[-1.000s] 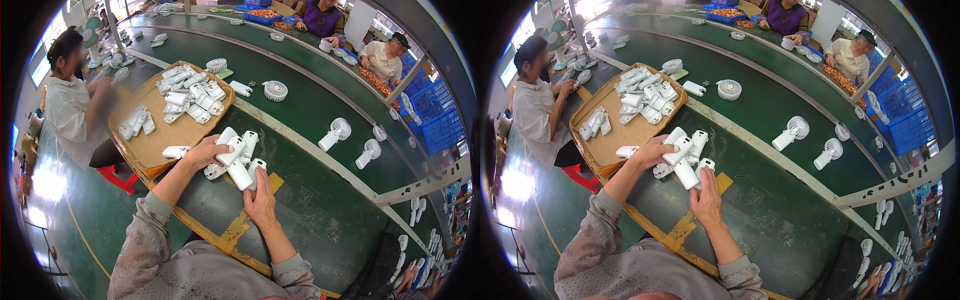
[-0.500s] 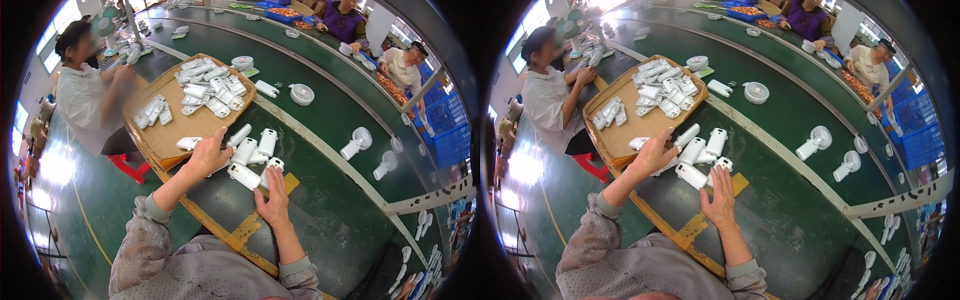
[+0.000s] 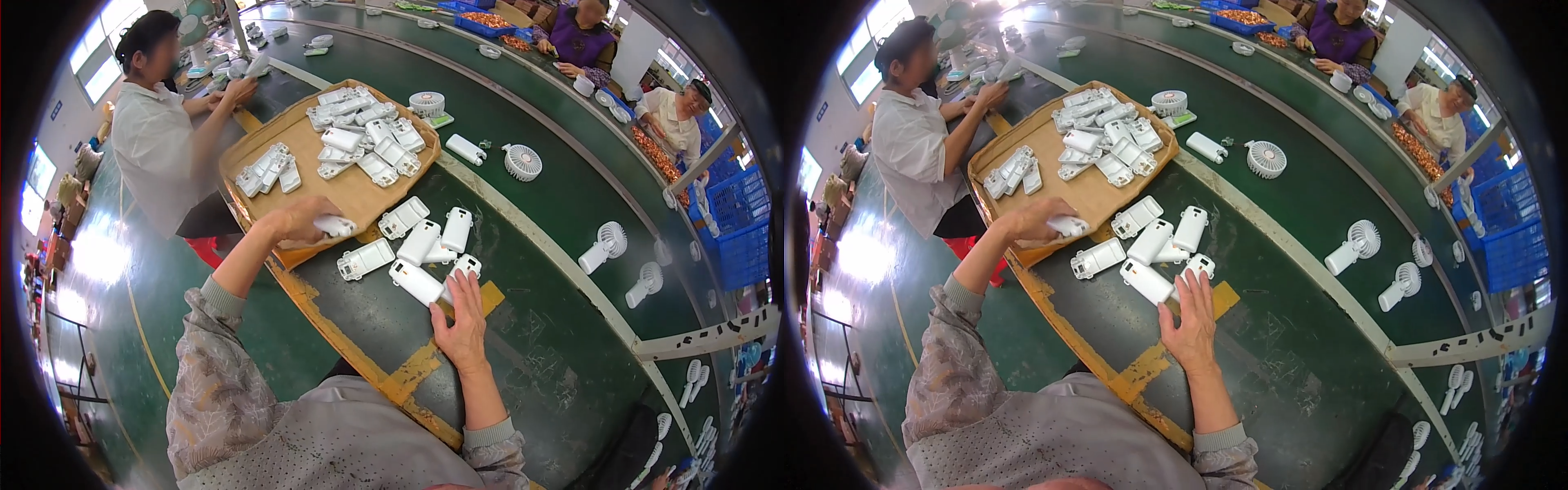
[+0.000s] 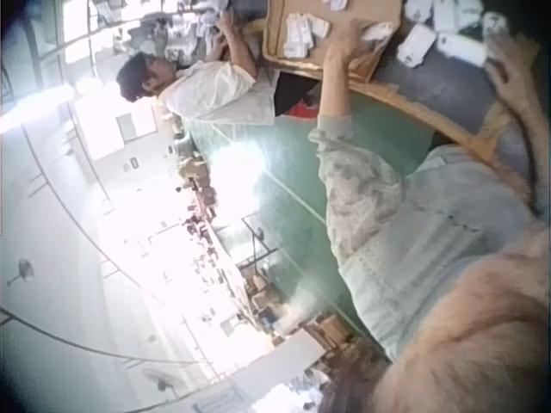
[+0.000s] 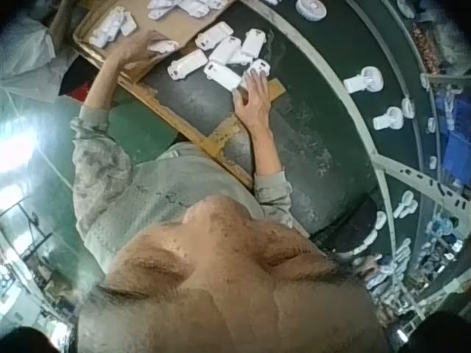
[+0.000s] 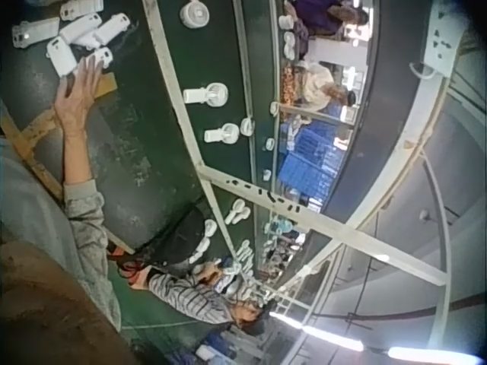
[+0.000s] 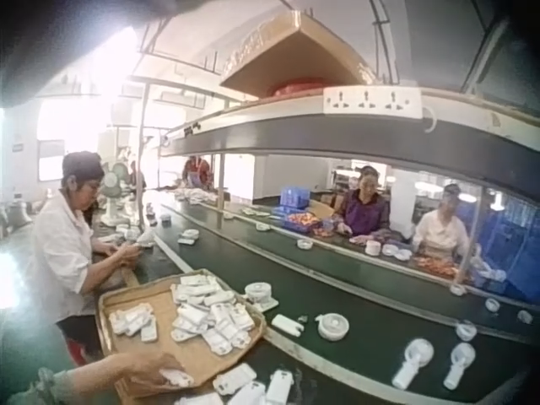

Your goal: The person assembles portable fans by fitting the internal components into handle casings, snapping the outer covers into place by hand, and placing the assembled fans onto the conveyor belt.

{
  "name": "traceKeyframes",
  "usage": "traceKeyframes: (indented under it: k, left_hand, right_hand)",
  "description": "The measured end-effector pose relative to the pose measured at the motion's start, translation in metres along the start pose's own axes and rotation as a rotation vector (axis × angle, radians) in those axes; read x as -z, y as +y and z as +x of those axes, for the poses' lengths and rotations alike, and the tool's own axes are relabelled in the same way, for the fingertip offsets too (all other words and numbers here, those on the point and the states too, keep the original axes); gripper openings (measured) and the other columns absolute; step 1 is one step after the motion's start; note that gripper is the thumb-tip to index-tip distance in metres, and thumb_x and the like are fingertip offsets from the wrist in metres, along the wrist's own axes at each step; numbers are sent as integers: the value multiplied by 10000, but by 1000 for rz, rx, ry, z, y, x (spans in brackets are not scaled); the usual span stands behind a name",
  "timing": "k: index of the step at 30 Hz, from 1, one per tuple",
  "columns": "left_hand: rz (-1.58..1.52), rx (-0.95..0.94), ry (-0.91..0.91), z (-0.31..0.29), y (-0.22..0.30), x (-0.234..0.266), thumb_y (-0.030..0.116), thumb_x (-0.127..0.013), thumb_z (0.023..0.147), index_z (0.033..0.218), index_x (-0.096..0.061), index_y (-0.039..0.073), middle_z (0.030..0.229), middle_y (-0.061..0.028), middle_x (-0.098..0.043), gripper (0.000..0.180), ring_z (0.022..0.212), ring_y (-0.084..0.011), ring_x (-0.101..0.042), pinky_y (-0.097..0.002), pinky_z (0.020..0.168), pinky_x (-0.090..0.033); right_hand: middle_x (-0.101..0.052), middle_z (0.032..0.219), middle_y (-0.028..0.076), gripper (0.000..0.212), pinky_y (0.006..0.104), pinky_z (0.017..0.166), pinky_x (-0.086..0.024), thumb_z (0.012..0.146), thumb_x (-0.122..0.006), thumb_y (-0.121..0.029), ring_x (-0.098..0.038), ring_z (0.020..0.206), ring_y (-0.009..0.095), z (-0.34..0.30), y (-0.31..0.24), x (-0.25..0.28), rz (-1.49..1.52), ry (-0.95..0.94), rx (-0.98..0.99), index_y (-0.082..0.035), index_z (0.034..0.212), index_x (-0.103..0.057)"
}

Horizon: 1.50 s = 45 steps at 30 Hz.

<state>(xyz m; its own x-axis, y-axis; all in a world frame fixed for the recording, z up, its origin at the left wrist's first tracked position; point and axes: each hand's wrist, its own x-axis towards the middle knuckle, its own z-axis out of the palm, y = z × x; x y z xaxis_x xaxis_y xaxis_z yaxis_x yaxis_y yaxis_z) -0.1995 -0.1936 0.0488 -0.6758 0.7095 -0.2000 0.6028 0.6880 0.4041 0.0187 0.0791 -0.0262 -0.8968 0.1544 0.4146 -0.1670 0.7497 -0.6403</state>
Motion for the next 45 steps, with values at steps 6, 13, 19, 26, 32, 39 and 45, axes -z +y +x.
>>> traceKeyframes:
  k: [6,13,19,26,32,39,45]
  left_hand:
    - [-105,163,508,-9,58,3,108,-518,776,946,-619,50,847,-212,-615,207,736,-384,-594,-440,679,-478]
    - [273,118,536,19,118,-62,121,-592,760,1088,-499,28,993,-145,-562,353,895,-326,-572,-406,730,-482]
    - [233,-3,377,-28,122,-69,154,-699,684,924,-556,2,997,-132,-527,318,927,-286,-515,-382,798,-451]
    - [222,46,327,-32,96,-75,131,-615,706,783,-593,8,839,-127,-560,147,840,-286,-570,-392,713,-485]
    - [-704,180,11,-28,99,-54,150,-612,754,929,-623,-25,751,-80,-617,248,671,-158,-586,-293,594,-472]
    - [-133,28,719,-26,118,-94,91,-664,731,1173,-444,-41,1144,-209,-501,511,1010,-347,-522,-401,879,-434]
    - [-104,-84,668,-20,131,-100,67,-667,702,1101,-506,-23,1170,-216,-486,439,1065,-386,-481,-425,913,-406]
  right_hand:
    - [-470,1294,176,450,428,1035,-318,749,-664,-114,-358,1272,368,1,6,4,-25,14,0,-4,1165,-532]
    - [-491,1281,167,348,403,1018,-345,744,-678,-116,-377,1267,356,-1,6,-1,-7,22,18,-36,1074,-606]
    - [-497,1268,178,287,404,1011,-351,752,-677,-125,-395,1252,355,-4,9,3,37,54,14,-27,1016,-620]
    - [-475,1274,201,404,431,1013,-340,766,-674,-152,-423,1212,385,-5,13,-3,-79,187,-78,-11,1118,-535]
    - [-455,1289,202,435,471,1005,-330,767,-673,-168,-443,1182,382,-5,14,-4,-43,146,-68,-11,1139,-513]
    - [-482,1274,182,409,444,992,-364,768,-678,-165,-487,1132,384,-3,13,-3,2,163,-70,-20,1120,-527]
    - [-495,1261,172,416,464,999,-355,757,-683,-158,-495,1124,384,-1,10,-4,6,166,-62,-24,1122,-535]
